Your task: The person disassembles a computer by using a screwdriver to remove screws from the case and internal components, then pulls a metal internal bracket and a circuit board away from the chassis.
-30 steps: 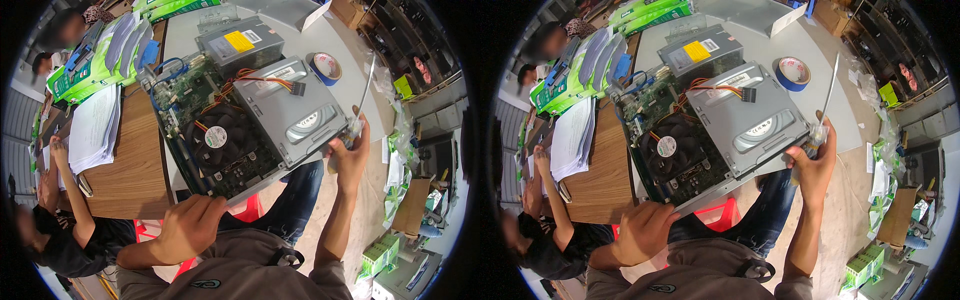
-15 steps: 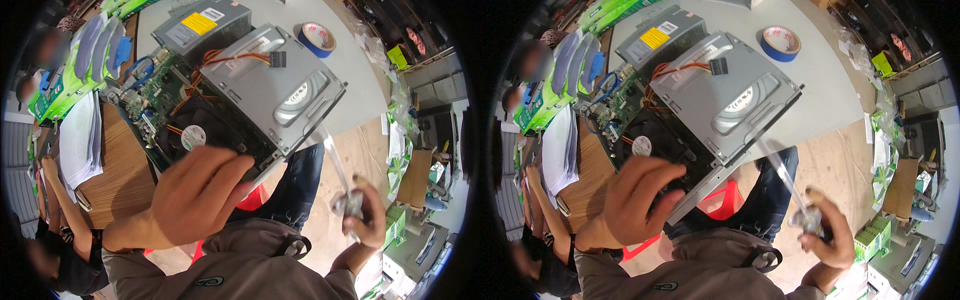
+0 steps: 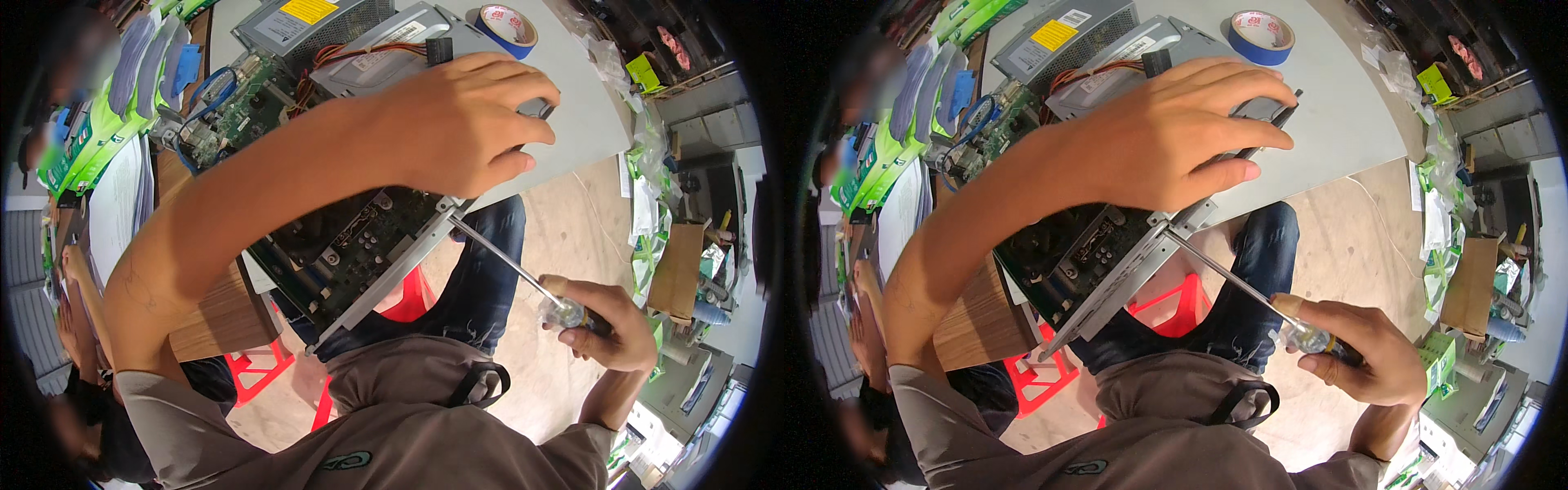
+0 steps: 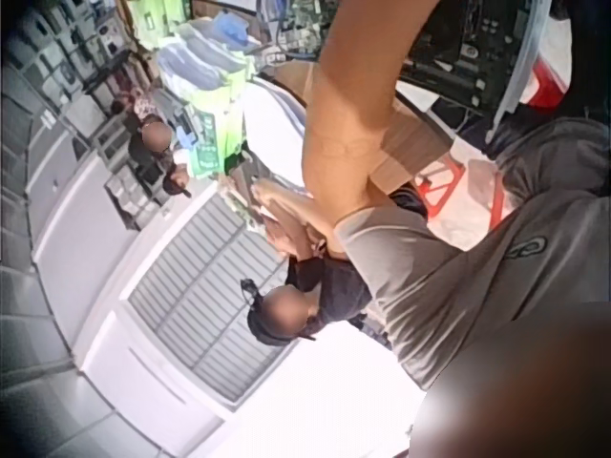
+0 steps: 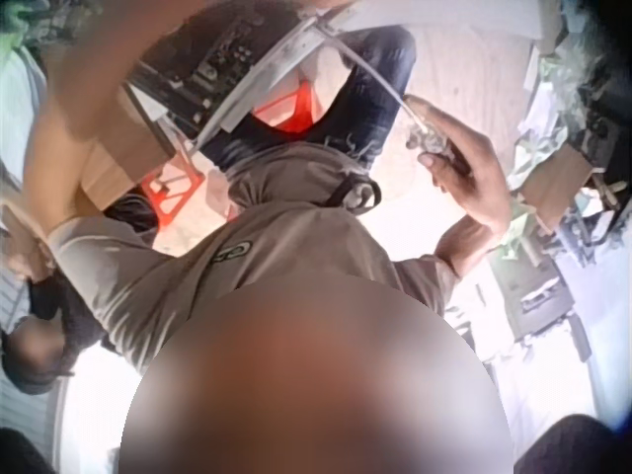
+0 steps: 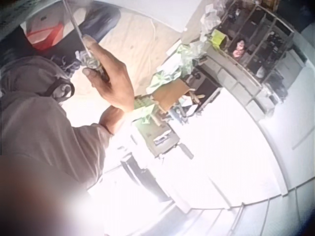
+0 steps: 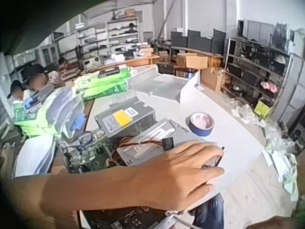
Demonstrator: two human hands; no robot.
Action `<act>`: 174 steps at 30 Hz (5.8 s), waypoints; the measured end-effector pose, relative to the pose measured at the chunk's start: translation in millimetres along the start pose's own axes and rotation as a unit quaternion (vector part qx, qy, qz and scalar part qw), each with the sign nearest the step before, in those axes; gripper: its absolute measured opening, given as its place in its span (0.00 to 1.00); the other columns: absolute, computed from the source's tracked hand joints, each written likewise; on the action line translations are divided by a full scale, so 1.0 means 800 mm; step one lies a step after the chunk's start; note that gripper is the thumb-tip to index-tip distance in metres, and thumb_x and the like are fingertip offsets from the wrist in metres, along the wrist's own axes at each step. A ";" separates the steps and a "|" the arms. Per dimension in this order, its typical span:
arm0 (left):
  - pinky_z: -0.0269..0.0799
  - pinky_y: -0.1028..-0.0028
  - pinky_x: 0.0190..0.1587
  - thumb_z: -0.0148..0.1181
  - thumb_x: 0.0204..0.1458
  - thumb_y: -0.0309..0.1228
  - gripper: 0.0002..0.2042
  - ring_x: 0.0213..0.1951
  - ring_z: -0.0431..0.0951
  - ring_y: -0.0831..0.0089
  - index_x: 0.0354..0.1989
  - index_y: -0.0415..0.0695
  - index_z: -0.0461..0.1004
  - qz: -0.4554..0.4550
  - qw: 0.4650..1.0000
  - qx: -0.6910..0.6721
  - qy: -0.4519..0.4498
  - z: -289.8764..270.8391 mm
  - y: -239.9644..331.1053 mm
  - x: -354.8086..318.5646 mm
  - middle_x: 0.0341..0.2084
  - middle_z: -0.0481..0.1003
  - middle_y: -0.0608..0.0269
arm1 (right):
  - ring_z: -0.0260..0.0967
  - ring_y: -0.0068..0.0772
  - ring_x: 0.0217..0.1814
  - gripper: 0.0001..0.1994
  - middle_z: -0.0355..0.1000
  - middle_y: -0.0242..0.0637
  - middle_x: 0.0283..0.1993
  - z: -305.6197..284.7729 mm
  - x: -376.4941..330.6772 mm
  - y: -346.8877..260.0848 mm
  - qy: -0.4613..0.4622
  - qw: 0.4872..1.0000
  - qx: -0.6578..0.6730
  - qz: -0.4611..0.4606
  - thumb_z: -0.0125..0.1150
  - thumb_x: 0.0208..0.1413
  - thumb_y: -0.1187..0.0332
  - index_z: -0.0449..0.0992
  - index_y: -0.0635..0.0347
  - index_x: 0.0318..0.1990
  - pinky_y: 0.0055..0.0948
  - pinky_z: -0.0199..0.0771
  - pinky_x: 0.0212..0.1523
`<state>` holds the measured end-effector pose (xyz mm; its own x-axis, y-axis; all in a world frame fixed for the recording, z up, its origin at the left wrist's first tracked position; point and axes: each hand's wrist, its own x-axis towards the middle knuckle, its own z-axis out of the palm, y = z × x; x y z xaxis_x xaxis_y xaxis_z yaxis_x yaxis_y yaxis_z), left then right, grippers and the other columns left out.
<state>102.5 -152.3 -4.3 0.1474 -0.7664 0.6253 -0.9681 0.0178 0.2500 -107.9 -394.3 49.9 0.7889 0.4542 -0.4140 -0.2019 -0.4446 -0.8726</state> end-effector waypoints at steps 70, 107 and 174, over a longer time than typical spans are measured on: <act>0.67 0.57 0.63 0.66 0.35 0.37 0.04 0.52 0.77 0.61 0.20 0.54 0.80 -0.011 0.990 0.018 0.143 0.041 -0.017 -0.003 0.43 0.80 0.60 | 0.75 0.31 0.22 0.33 0.77 0.50 0.32 -0.026 -0.077 0.116 0.012 0.970 0.120 -0.210 0.66 0.56 0.73 0.62 0.85 0.64 0.25 0.74 0.23; 0.77 0.60 0.40 0.65 0.48 0.27 0.05 0.40 0.83 0.54 0.34 0.45 0.79 -0.212 0.935 0.109 -0.261 0.047 -0.202 0.154 0.41 0.80 0.50 | 0.64 0.21 0.26 0.17 0.68 0.36 0.35 -0.141 0.243 0.079 0.388 0.832 0.349 -0.189 0.54 0.64 0.70 0.70 0.71 0.57 0.22 0.67 0.18; 0.77 0.74 0.48 0.65 0.58 0.20 0.06 0.43 0.80 0.75 0.42 0.35 0.77 -0.340 0.805 -0.483 0.058 -0.104 0.041 -0.005 0.39 0.77 0.61 | 0.82 0.38 0.38 0.30 0.81 0.54 0.44 -0.029 -0.001 0.013 0.238 0.958 0.007 -0.158 0.70 0.35 0.86 0.76 0.77 0.54 0.29 0.81 0.41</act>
<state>86.7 -95.3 63.0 0.6485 -0.7460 0.1513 -0.0544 0.1529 0.9867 -97.0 -417.2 47.1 0.9865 0.1603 0.0333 0.0856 -0.3312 -0.9397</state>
